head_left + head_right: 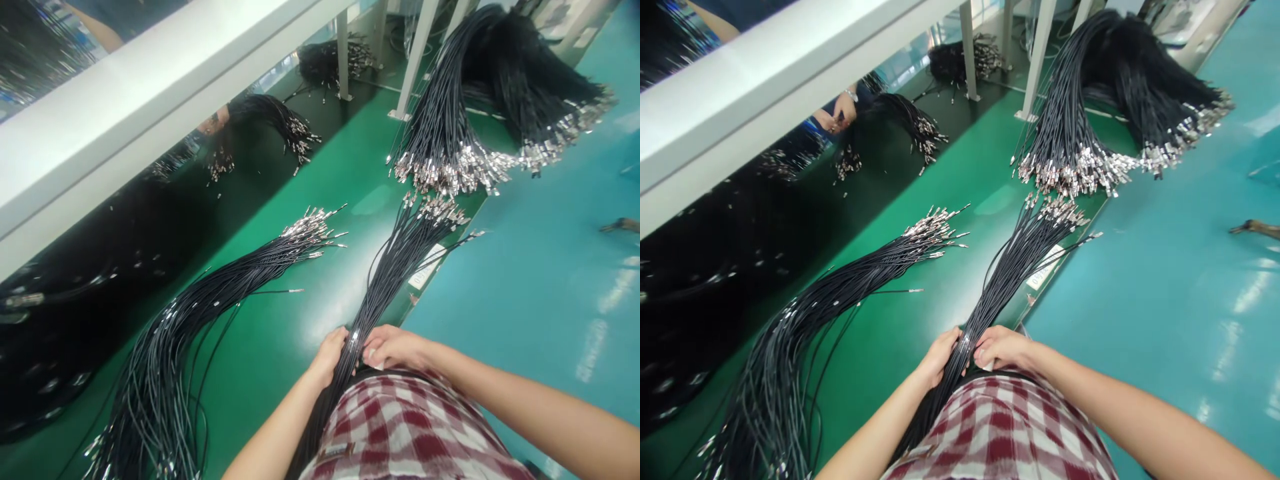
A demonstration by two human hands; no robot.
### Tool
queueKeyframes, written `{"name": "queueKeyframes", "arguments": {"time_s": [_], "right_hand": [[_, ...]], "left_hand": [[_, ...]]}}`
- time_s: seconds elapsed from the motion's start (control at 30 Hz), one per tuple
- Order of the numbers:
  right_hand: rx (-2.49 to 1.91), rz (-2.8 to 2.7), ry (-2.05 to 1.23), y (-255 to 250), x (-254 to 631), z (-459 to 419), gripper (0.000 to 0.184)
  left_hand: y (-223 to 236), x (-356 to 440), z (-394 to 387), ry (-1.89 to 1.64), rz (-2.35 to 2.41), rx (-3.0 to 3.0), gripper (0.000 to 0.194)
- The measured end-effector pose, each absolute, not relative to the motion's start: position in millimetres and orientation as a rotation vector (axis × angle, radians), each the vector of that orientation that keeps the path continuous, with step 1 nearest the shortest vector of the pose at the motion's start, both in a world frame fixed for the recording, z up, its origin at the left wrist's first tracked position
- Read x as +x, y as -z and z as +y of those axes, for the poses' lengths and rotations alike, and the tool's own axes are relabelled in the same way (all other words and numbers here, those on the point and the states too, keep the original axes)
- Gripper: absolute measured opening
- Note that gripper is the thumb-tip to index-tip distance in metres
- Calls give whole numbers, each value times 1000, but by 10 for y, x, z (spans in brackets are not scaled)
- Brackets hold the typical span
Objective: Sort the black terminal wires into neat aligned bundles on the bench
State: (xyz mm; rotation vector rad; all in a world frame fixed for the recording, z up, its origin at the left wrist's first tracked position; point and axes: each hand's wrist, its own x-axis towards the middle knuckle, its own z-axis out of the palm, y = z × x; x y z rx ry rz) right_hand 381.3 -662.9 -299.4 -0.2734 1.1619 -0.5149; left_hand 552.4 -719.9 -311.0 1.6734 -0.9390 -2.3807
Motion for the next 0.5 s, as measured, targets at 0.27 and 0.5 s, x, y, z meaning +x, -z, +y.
{"name": "queueKeyframes", "arguments": {"time_s": [0.27,0.5], "right_hand": [[-507,1058,762,3131,3997,-6674,13],[-57,1055,851,3044,3926,-6647,28]], "left_hand": [[3146,5569,-7360,3037,-576,1487,37],[2889,5504,-7345,1866,-819,1628,44]]}}
